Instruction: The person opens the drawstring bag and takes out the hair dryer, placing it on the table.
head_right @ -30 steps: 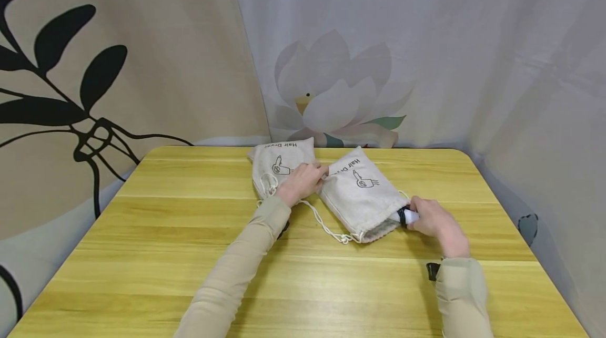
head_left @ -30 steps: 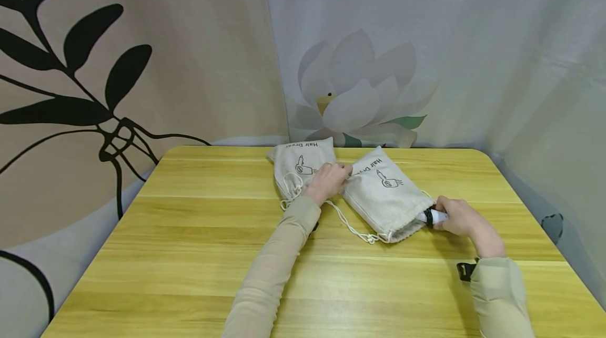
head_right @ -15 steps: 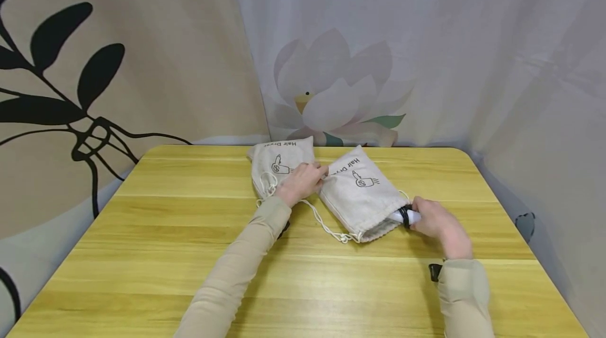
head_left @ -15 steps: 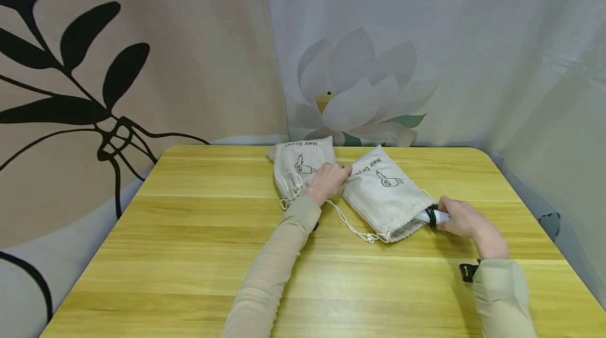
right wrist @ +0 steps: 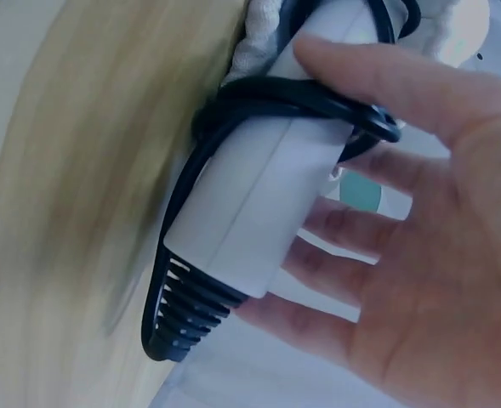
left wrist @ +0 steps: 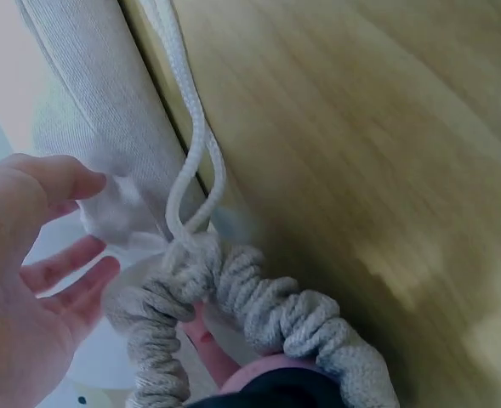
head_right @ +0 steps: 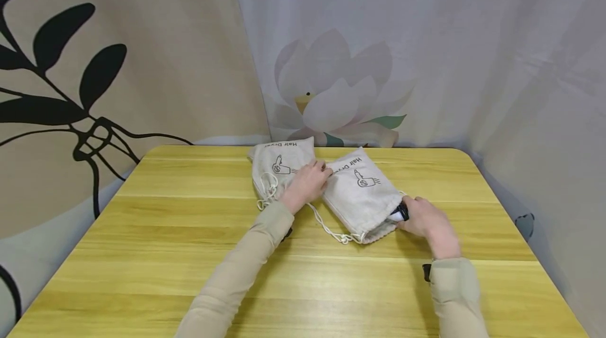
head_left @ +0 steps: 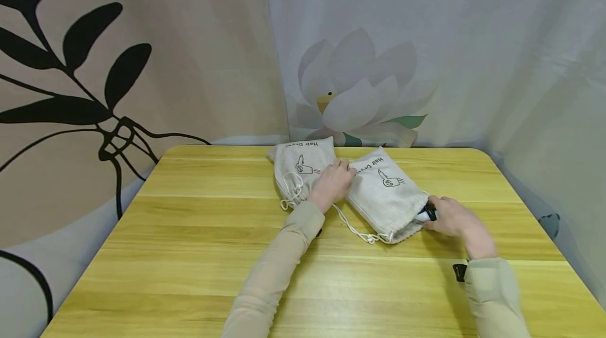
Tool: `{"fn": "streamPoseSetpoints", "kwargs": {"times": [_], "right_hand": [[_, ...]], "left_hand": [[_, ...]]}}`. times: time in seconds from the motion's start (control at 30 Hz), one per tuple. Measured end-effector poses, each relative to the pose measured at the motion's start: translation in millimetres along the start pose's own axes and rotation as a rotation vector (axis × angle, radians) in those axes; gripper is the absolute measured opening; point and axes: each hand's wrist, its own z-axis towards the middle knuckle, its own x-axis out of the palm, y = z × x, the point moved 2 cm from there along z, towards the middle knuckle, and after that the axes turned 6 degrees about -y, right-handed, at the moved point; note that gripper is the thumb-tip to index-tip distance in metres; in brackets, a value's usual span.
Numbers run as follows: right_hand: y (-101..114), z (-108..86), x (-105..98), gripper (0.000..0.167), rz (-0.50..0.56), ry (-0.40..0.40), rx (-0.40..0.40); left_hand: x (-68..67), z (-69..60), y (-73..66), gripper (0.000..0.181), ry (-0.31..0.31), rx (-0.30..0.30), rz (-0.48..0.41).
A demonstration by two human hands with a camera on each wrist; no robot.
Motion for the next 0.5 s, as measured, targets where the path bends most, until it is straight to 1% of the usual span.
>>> {"fn": "streamPoseSetpoints", "kwargs": {"times": [0.07, 0.17, 0.27, 0.33, 0.47, 0.5], "right_hand": [[1, 0.9, 0, 0.069, -0.021, -0.004, 0.004], [1, 1.4, 1, 0.066, -0.042, -0.004, 0.007], [1, 2.0, 1, 0.065, -0.051, 0.0, 0.005], [1, 2.3, 1, 0.064, -0.051, -0.002, -0.002], [0, 3.2, 0, 0.062, -0.05, -0.013, -0.025], [0, 3.4, 0, 0.061, -0.05, -0.018, -0.031]], "left_hand": [[-0.7, -0.4, -3.0, 0.031, 0.009, 0.005, -0.017], [-0.5, -1.0, -7.1, 0.036, 0.034, 0.022, -0.075], [1.5, -1.4, -10.1, 0.045, 0.077, 0.05, -0.114], [3.5, -1.1, -11.5, 0.048, 0.119, 0.064, -0.129], [9.4, -0.4, -12.7, 0.048, 0.198, 0.072, -0.169], [18.4, 1.3, -11.4, 0.048, 0.194, 0.081, -0.179]]}}
